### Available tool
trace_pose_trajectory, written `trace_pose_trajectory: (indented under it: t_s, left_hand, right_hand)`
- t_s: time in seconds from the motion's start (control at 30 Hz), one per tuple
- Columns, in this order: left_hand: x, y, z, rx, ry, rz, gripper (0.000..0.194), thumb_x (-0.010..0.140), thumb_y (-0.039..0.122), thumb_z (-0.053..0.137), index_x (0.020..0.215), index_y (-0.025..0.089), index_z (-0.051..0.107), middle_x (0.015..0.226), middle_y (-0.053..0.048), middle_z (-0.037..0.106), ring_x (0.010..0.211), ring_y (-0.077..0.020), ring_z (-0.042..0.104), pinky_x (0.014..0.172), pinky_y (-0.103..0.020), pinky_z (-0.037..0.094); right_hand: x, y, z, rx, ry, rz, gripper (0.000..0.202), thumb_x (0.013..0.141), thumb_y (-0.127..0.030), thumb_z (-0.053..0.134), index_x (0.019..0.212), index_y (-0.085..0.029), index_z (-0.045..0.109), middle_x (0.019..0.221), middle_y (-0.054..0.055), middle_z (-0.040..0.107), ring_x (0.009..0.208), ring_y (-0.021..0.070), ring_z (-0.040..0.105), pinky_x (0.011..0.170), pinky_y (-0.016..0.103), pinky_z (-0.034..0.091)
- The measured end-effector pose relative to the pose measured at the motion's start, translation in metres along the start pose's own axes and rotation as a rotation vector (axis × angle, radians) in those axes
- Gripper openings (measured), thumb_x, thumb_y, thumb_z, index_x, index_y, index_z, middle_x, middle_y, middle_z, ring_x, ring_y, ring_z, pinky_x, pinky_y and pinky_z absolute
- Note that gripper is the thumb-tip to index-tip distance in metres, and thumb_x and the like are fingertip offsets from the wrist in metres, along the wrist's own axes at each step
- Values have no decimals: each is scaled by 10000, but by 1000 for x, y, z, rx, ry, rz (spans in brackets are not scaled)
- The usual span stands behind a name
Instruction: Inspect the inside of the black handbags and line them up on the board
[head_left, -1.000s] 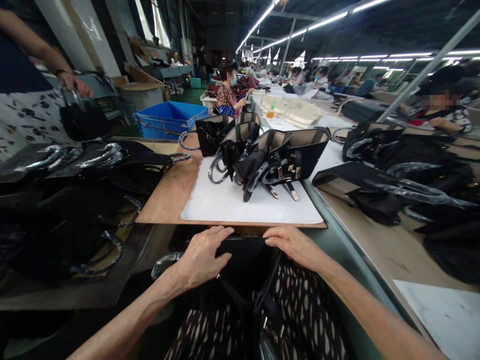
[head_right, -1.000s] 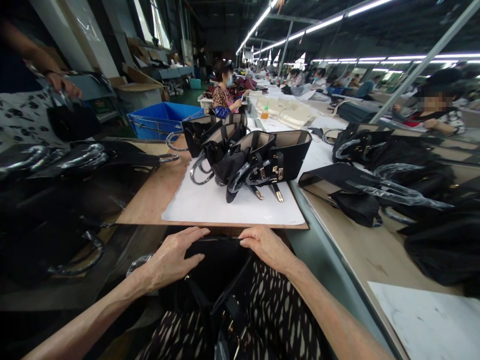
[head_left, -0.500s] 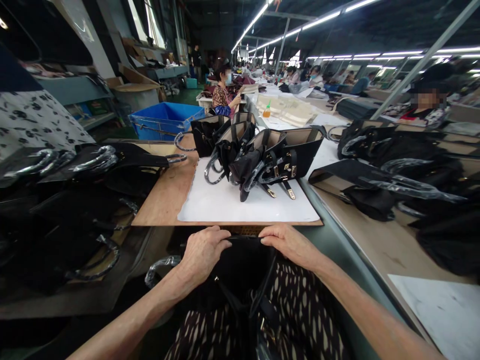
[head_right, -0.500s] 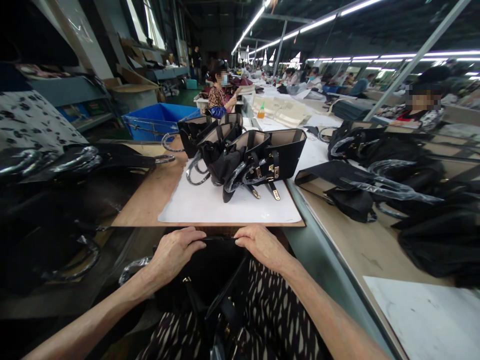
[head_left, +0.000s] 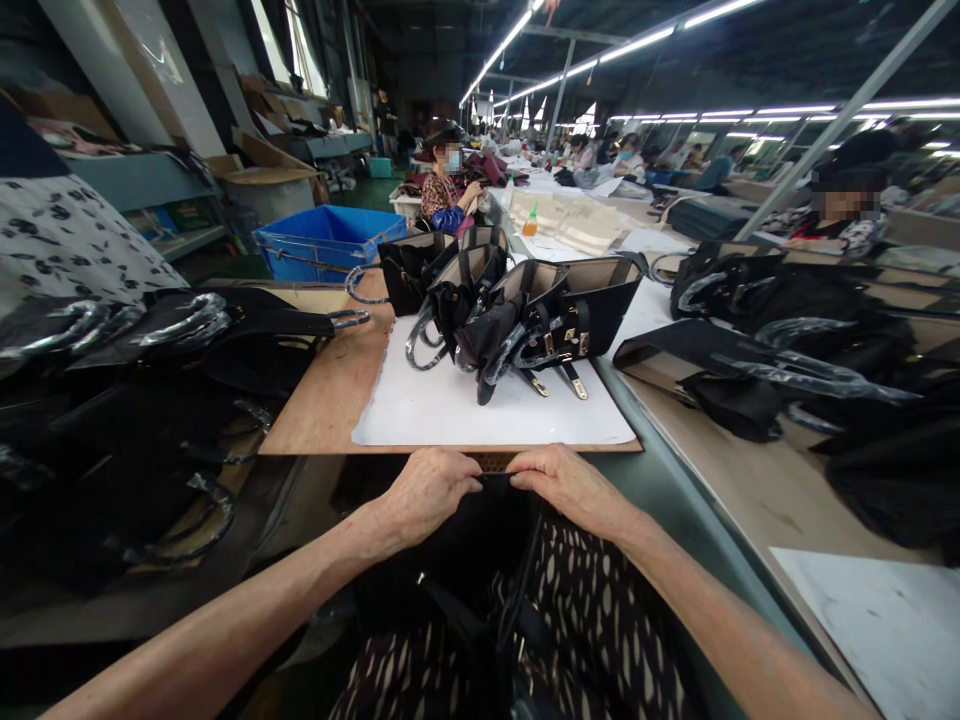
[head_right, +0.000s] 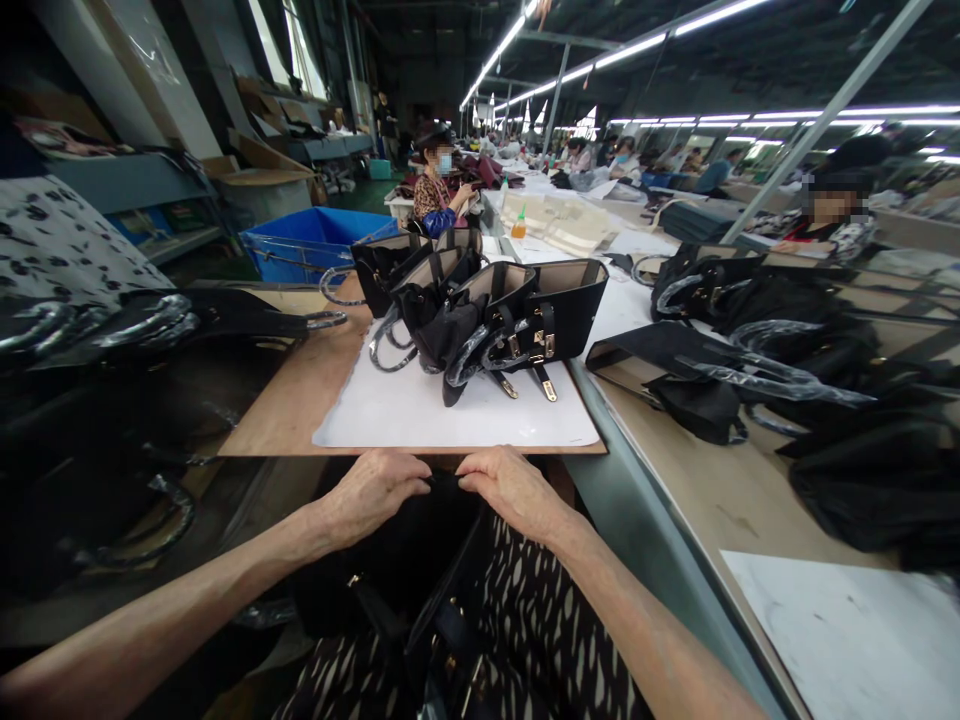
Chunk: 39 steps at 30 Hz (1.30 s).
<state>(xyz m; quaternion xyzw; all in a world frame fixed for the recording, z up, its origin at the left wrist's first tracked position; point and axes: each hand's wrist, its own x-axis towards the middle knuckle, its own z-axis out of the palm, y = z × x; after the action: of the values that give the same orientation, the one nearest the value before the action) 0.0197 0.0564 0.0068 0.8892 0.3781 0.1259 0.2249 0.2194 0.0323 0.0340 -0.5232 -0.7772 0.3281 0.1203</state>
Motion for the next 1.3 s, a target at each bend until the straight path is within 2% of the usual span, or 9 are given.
trace_pose_trajectory:
  t_s: [0.13, 0.2, 0.4, 0.57, 0.7, 0.8, 0.93, 1.1, 1.3]
  left_hand:
    - [1, 6, -5, -60, -7, -92, 197, 783, 209, 483, 679, 158, 641, 637, -21, 620, 630, -146, 552, 588, -237, 341]
    - [0, 9, -7, -70, 5, -140, 200, 781, 222, 480, 701, 160, 652, 651, -23, 632, 637, -149, 554, 594, -241, 345]
    - [-3, 15, -9, -51, -3, -200, 214, 771, 195, 465, 664, 164, 647, 613, -5, 615, 610, -135, 537, 556, -237, 323]
    - [-6, 16, -6, -60, 34, -195, 211, 766, 190, 467, 623, 162, 620, 554, 8, 566, 553, -118, 493, 531, -229, 300]
    - [-7, 14, -5, -75, 31, -181, 237, 770, 186, 452, 590, 155, 602, 525, 10, 533, 528, -109, 472, 528, -226, 294]
    - [-5, 15, -4, -89, 18, -192, 232, 765, 176, 444, 606, 152, 612, 541, 2, 547, 543, -113, 483, 532, -223, 304]
    - [-6, 16, -11, -103, -24, -192, 258, 767, 146, 404, 648, 144, 633, 586, -16, 581, 564, -122, 499, 547, -225, 322]
    - [-32, 1, -30, -184, -92, -220, 240, 751, 178, 423, 661, 149, 643, 571, 6, 567, 549, -110, 482, 548, -209, 323]
    - [-84, -16, -32, -278, 62, -378, 300, 818, 267, 368, 713, 153, 625, 573, 36, 528, 540, -92, 454, 521, -192, 303]
  right_hand:
    - [1, -9, -4, -354, 61, -8, 182, 788, -251, 485, 749, -227, 661, 676, 1, 635, 686, 163, 545, 613, 255, 313]
    - [2, -14, -5, -443, 68, -45, 149, 773, -266, 520, 738, -236, 662, 697, 7, 642, 703, 174, 547, 616, 257, 312]
    - [13, -22, 4, -342, 14, -61, 131, 758, -259, 544, 824, -274, 656, 716, -26, 657, 694, 148, 561, 605, 234, 319]
    - [18, -20, 9, -327, -29, -98, 174, 785, -218, 486, 775, -236, 659, 688, -22, 651, 662, 124, 551, 613, 222, 319]
    - [18, -20, 9, -366, -3, -89, 174, 785, -223, 481, 748, -230, 651, 674, -15, 647, 662, 133, 545, 602, 233, 304]
    - [20, -24, 9, -386, -17, -67, 165, 781, -259, 491, 731, -220, 644, 647, -5, 633, 623, 138, 527, 560, 240, 284]
    - [24, -26, 11, -330, -63, -128, 188, 799, -244, 463, 729, -201, 633, 631, -5, 614, 599, 124, 508, 564, 231, 293]
    - [22, -16, 11, -232, -21, -129, 219, 809, -245, 448, 665, -198, 605, 617, -26, 586, 652, 125, 508, 632, 231, 302]
    - [19, -7, 13, -122, -21, -61, 257, 809, -288, 437, 598, -186, 544, 567, -53, 501, 582, 107, 456, 569, 228, 275]
